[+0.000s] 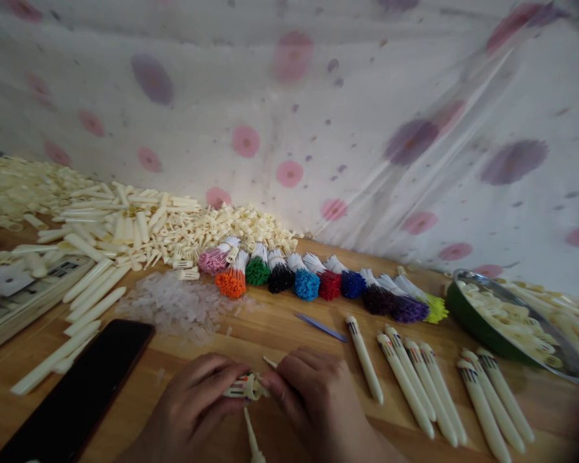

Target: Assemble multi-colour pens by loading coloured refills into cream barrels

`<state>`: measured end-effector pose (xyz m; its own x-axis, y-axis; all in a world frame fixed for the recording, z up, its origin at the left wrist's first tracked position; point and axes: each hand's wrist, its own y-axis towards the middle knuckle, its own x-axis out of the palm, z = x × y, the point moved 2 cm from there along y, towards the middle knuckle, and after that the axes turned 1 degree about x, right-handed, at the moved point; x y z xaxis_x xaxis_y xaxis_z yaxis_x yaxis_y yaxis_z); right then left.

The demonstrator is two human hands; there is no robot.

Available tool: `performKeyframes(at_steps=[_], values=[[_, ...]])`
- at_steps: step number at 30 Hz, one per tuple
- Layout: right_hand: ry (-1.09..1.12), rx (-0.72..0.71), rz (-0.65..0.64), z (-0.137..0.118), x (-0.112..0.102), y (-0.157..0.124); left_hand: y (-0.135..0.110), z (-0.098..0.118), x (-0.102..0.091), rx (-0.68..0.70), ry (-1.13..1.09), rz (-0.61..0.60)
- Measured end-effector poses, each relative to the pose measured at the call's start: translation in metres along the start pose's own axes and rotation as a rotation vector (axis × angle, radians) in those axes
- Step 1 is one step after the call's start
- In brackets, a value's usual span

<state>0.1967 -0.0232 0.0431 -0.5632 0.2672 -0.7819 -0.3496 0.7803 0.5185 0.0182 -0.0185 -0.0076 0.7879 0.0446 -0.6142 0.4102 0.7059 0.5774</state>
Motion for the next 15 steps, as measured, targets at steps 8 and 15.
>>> performKeyframes(at_steps=[8, 15], values=[[-0.064, 0.014, 0.013, 0.0014, 0.001, -0.0017, 0.0004, -0.0008, -0.0021, 0.031, -0.044, -0.123], [0.086, 0.172, -0.095, 0.0077, 0.0053, -0.0034, 0.0, 0.0035, -0.004, -0.063, -0.139, -0.127]])
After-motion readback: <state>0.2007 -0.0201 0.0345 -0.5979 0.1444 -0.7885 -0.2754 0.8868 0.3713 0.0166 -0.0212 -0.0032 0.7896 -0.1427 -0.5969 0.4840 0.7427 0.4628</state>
